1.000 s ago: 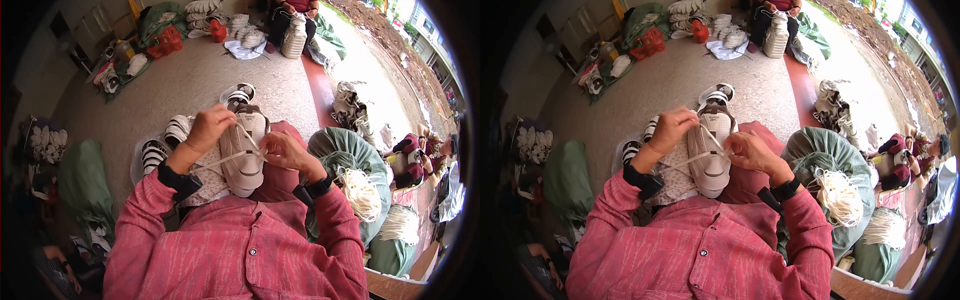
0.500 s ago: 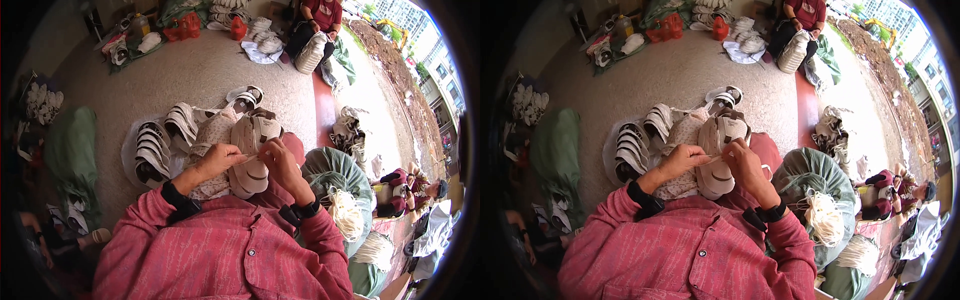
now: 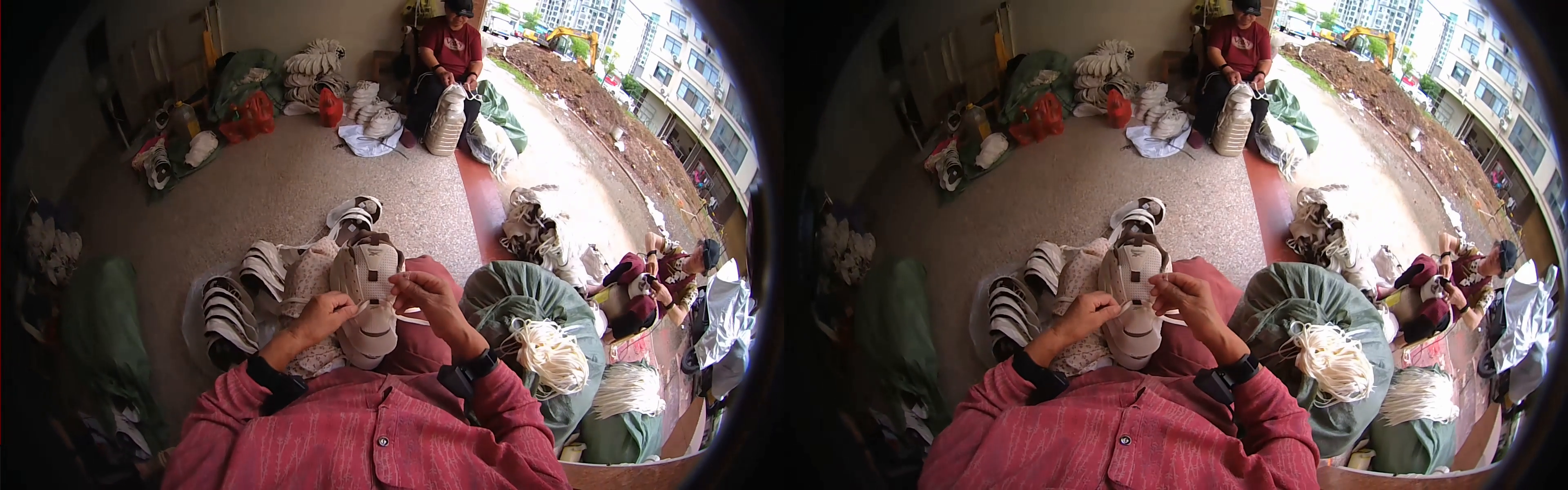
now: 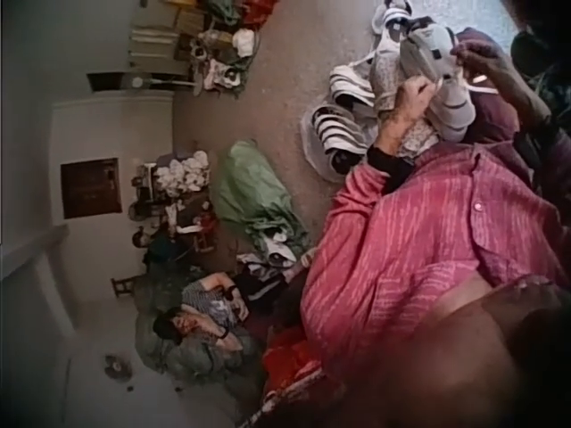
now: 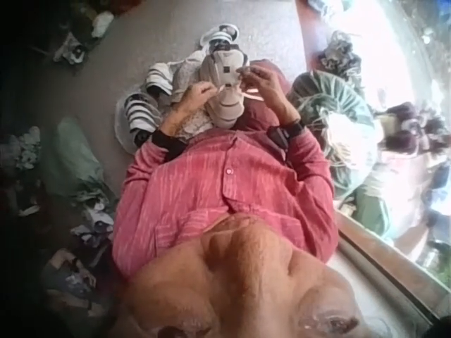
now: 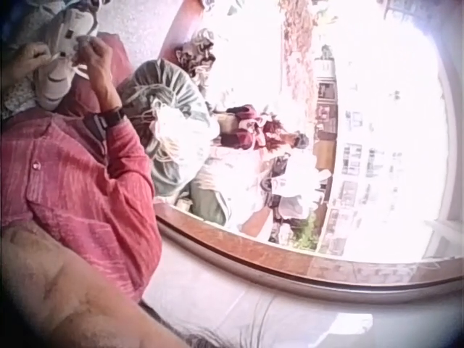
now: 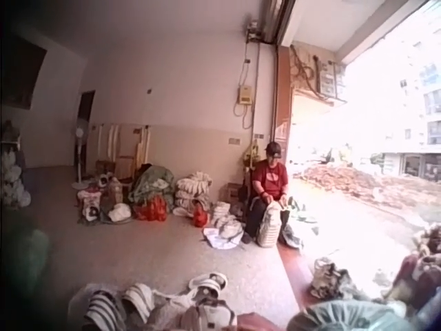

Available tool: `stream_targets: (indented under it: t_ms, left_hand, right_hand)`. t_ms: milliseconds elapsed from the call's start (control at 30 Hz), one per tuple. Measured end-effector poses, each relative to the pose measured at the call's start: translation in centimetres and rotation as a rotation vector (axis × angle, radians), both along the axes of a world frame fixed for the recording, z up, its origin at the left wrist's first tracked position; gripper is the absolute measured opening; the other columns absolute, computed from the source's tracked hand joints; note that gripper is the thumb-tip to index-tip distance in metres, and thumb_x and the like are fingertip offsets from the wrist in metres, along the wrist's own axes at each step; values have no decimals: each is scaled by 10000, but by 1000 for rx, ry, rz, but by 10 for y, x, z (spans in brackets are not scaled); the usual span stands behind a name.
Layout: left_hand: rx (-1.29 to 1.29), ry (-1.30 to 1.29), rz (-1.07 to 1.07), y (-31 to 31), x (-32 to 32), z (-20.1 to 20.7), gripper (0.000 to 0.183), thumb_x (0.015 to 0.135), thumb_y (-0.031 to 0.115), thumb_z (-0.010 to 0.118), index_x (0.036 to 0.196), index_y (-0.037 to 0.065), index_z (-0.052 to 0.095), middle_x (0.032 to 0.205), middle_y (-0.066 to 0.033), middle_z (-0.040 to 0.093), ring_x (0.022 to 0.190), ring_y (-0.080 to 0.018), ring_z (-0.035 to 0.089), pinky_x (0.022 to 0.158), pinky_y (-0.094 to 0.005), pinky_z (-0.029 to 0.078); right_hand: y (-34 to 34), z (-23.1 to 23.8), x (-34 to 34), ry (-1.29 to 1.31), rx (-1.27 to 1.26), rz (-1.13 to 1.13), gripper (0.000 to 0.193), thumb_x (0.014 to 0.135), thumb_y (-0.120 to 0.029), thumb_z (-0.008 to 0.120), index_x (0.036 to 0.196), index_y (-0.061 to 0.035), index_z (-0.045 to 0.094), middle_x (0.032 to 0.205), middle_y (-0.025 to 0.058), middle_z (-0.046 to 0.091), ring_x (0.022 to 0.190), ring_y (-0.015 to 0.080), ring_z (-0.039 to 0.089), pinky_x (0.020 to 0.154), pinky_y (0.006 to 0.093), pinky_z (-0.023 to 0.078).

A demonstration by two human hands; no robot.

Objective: Lacing and preparing shoe uppers for assembly in a manufacturing setting.

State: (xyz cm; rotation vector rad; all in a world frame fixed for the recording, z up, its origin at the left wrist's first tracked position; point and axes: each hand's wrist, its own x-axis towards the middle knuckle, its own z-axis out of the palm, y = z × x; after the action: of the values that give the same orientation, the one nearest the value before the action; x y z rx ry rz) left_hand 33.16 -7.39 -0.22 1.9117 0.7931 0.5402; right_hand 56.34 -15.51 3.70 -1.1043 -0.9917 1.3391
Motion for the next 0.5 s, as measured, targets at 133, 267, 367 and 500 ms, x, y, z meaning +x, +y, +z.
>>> stream_targets:
  t_ms: [133, 267, 367, 500]
  left_hand:
    - [72, 28, -36, 0, 1, 1, 198, 898, 181, 585, 841, -3, 630, 783, -48, 549, 724, -136, 527, 660, -278, 431]
    - [134, -25, 37, -3, 4, 4, 210, 895, 190, 555, 809, 3, 598, 775, -89, 532, 729, -207, 544, 669, -315, 430]
    - [115, -41, 68, -2, 4, 0, 207, 888, 184, 550, 796, 0, 578, 773, -97, 523, 728, -213, 540, 669, -323, 427]
    - [205, -53, 42, -4, 5, 5, 203, 875, 167, 540, 792, -17, 561, 758, -100, 513, 706, -199, 517, 663, -316, 418]
  right_hand:
    - [1, -7, 7, 22, 22, -75, 259, 977, -226, 541, 1095, -6, 608, 799, 31, 637, 651, 94, 604, 599, 219, 496]
    - [2, -8, 0, -246, -19, -61, 210, 963, -186, 549, 1040, -7, 629, 728, 48, 635, 626, 122, 615, 599, 248, 504]
    - [2, -17, -12, -722, 372, -58, 114, 881, -103, 584, 925, -30, 660, 762, 116, 621, 638, 254, 624, 622, 352, 511]
    - [4, -9, -15, -1120, 534, -80, 156, 824, -65, 631, 965, -100, 690, 961, 93, 595, 789, 297, 632, 672, 372, 504]
